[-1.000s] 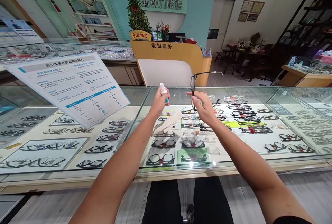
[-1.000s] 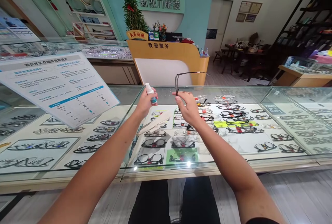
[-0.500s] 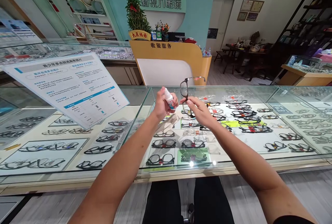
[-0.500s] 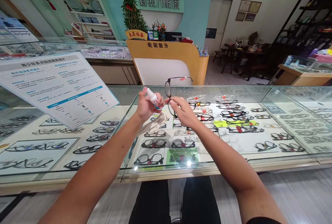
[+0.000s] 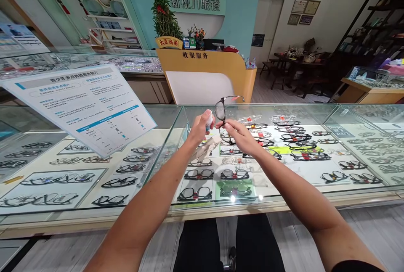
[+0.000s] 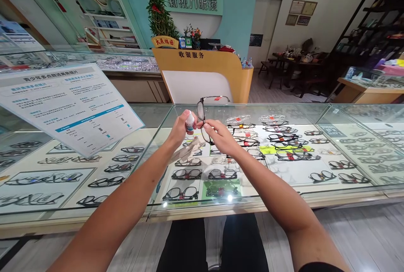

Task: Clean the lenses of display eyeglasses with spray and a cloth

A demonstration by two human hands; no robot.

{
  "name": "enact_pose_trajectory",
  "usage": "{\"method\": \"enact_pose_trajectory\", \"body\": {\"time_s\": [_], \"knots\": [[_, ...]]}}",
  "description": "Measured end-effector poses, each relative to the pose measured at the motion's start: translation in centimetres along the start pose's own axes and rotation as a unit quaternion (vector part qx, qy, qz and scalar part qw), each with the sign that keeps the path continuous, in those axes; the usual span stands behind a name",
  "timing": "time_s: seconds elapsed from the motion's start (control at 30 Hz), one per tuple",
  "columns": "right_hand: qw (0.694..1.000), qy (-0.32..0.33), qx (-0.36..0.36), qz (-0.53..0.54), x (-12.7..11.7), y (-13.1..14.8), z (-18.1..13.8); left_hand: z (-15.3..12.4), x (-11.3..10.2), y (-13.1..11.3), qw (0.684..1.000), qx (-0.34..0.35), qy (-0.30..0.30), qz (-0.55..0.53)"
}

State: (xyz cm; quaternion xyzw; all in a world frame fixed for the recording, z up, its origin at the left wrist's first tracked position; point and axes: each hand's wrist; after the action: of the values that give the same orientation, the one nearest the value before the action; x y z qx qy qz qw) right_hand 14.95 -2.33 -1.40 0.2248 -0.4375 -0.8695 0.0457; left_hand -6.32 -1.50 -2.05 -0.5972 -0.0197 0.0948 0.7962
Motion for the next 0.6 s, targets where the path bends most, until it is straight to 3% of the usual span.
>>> {"method": "enact_pose_trajectory", "body": {"time_s": [0.17,0.4,0.6], "knots": [[0.997,-0.040,0.033,0.063,-0.5,-0.6,0.5,-0.3,0.2,-0.5,0.999,0.026,0.018,0.021],[0.989,-0.088,0.051,0.108,-0.9,-1.3,1.0,-0.8,0.8,-0.7,0.980,0.089,0.100,0.149],[0.984,-0.093,0.058,0.142,-0.9,-0.9,1.0,-0.6,0.5,-0.5,0.984,0.064,0.100,0.134]]}}
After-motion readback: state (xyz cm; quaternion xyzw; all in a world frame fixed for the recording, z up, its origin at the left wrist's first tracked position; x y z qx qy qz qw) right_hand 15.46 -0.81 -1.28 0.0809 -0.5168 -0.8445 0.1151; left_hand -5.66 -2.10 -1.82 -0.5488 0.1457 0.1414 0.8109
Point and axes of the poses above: each hand's wrist, its own z-axis towards the middle knuckle, its own x-axis out of the palm, y = z × x, and after that the axes turned 6 degrees about -y, right-handed
